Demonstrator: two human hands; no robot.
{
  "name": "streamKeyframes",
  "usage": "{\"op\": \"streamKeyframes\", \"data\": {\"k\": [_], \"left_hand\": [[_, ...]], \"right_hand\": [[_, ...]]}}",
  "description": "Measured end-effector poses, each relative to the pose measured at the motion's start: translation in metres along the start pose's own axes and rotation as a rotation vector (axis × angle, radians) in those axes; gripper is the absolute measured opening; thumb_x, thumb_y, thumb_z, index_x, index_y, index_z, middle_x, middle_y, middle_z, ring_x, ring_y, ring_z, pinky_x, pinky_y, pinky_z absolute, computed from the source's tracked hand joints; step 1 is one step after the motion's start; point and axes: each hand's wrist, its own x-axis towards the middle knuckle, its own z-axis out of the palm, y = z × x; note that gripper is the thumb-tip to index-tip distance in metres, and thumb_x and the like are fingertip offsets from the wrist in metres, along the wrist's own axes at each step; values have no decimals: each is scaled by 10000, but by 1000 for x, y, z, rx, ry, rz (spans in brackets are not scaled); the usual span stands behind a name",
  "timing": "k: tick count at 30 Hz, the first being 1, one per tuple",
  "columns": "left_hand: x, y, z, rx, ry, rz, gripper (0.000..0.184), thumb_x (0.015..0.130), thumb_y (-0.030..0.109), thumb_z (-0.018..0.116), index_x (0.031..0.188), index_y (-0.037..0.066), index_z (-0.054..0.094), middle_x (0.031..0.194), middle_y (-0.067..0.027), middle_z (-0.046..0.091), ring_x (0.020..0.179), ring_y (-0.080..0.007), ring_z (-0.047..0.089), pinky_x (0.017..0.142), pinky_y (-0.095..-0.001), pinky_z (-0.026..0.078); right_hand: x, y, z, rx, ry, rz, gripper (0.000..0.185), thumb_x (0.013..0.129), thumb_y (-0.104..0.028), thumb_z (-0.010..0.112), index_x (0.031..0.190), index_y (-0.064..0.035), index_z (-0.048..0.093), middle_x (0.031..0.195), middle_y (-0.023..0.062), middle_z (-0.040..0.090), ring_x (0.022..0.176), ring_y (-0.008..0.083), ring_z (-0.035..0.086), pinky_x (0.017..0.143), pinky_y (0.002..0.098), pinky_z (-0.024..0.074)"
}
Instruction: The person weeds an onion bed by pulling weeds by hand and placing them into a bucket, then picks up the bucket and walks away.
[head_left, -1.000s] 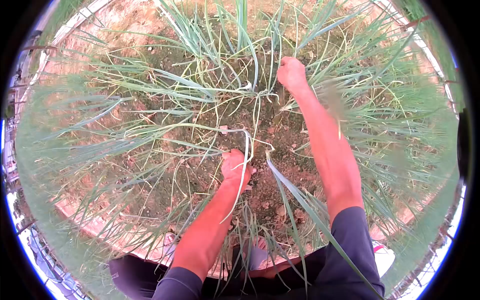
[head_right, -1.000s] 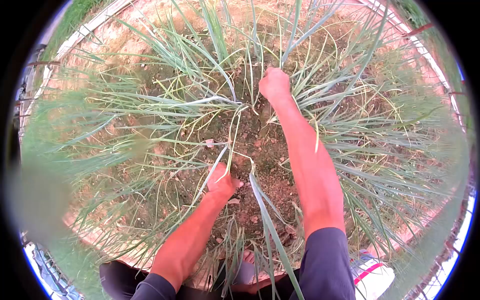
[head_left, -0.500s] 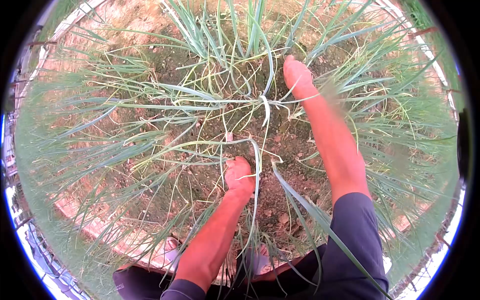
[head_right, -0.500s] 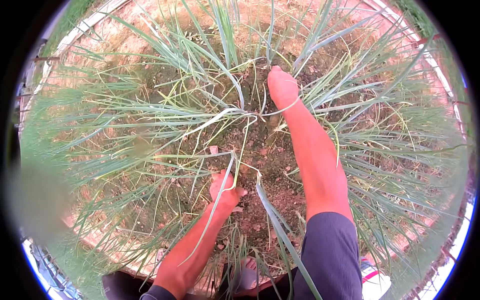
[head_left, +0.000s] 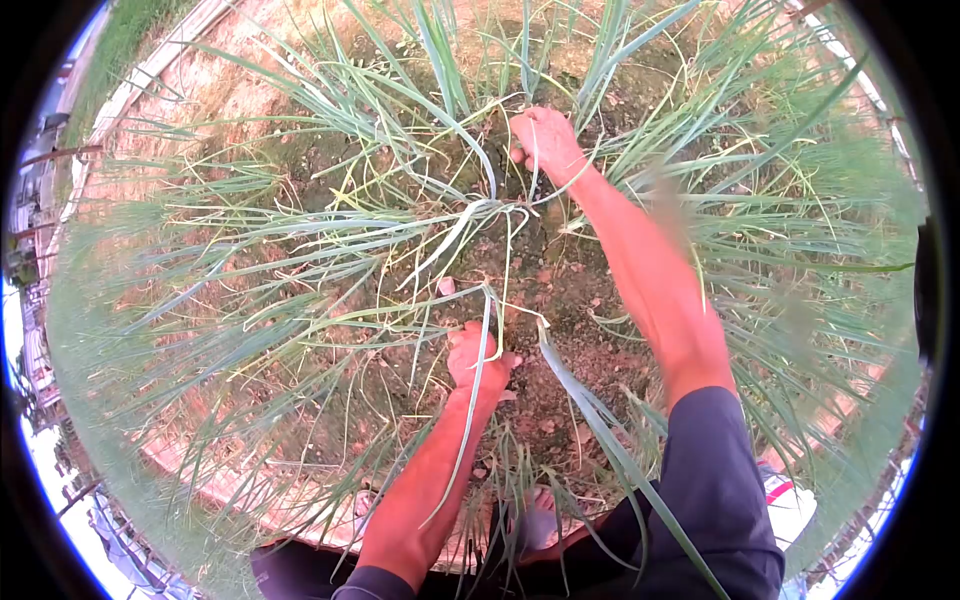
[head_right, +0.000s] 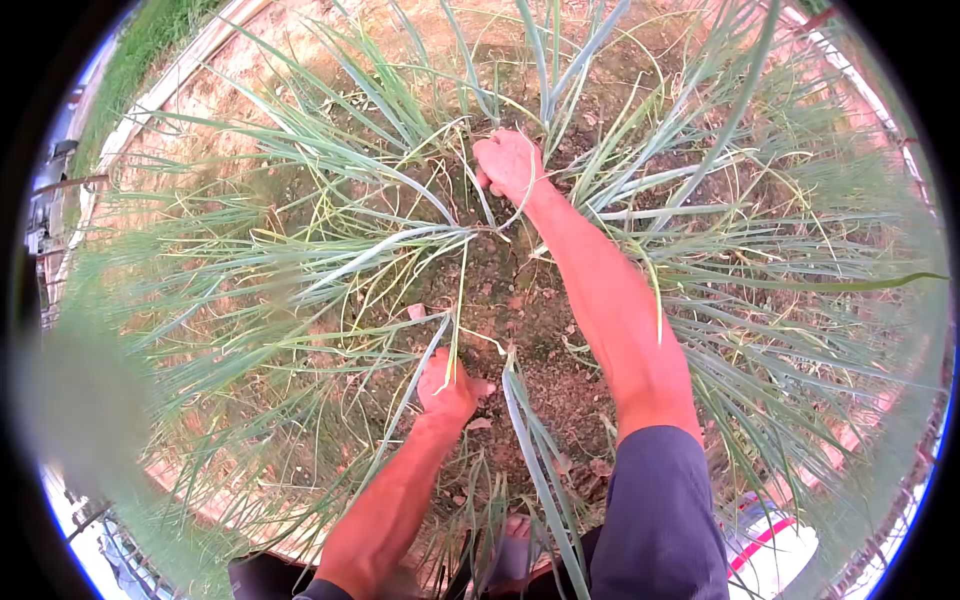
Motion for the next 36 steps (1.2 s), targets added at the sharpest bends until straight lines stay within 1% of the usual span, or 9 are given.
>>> {"op": "streamKeyframes", "data": {"k": [6,9,11,14,17,21,25,30,36], "left_hand": [[-1,2,-3,19,-17,-13,832,544,417,907,1123,-41,524,1079,-221,615,1031,-333,625,856,-385,529],[0,0,-2,-21,-22,-2,815,547,411,908,1108,-40,526,1043,-216,636,974,-341,647,847,-393,529],[2,-1,2,-8,-5,4,822,547,417,908,1104,-46,518,1021,-213,646,946,-345,656,840,-394,530],[1,-2,7,69,68,37,796,527,463,902,1031,-6,504,961,-177,628,860,-288,669,729,-364,560],[4,-3,12,119,100,49,791,517,503,893,994,13,495,943,-157,606,815,-246,672,669,-331,572],[4,-6,13,108,129,62,791,519,492,897,997,9,493,964,-165,601,824,-251,670,675,-333,571],[2,-1,11,99,136,26,793,521,479,899,1006,5,488,961,-169,602,833,-257,670,686,-345,570],[4,-3,12,90,96,40,793,526,476,897,1010,3,484,949,-168,604,835,-261,670,686,-345,569],[1,-1,4,64,68,28,784,522,474,898,993,3,483,938,-164,602,834,-263,669,680,-342,566]], "right_hand": [[34,38,32,-258,300,-389,165,776,-72,545,888,-3,644,807,233,658,820,368,659,719,432,516],[34,27,28,-463,390,-602,157,799,-80,555,900,-15,657,820,237,657,823,379,656,737,438,517],[53,26,35,-112,396,-442,168,834,-110,550,921,-8,652,838,244,655,835,385,654,743,446,515],[52,-5,25,-335,504,-420,209,851,-155,539,928,5,649,836,227,668,784,344,675,732,410,518],[47,-48,16,16,208,-34,223,834,-157,546,922,24,642,843,201,678,674,276,686,689,368,524],[76,-43,0,-60,-111,142,248,769,-176,610,637,35,608,583,140,603,442,214,550,444,358,418],[79,-43,-2,-666,-137,-246,80,689,-103,657,725,-31,660,680,142,638,601,270,613,557,365,485],[81,-28,8,-1120,-108,-604,219,737,-52,638,955,-53,665,1000,179,667,986,349,642,844,453,532],[73,-21,16,-1111,-102,-676,262,684,-40,634,941,-94,635,827,189,638,845,392,639,719,477,539]]}}
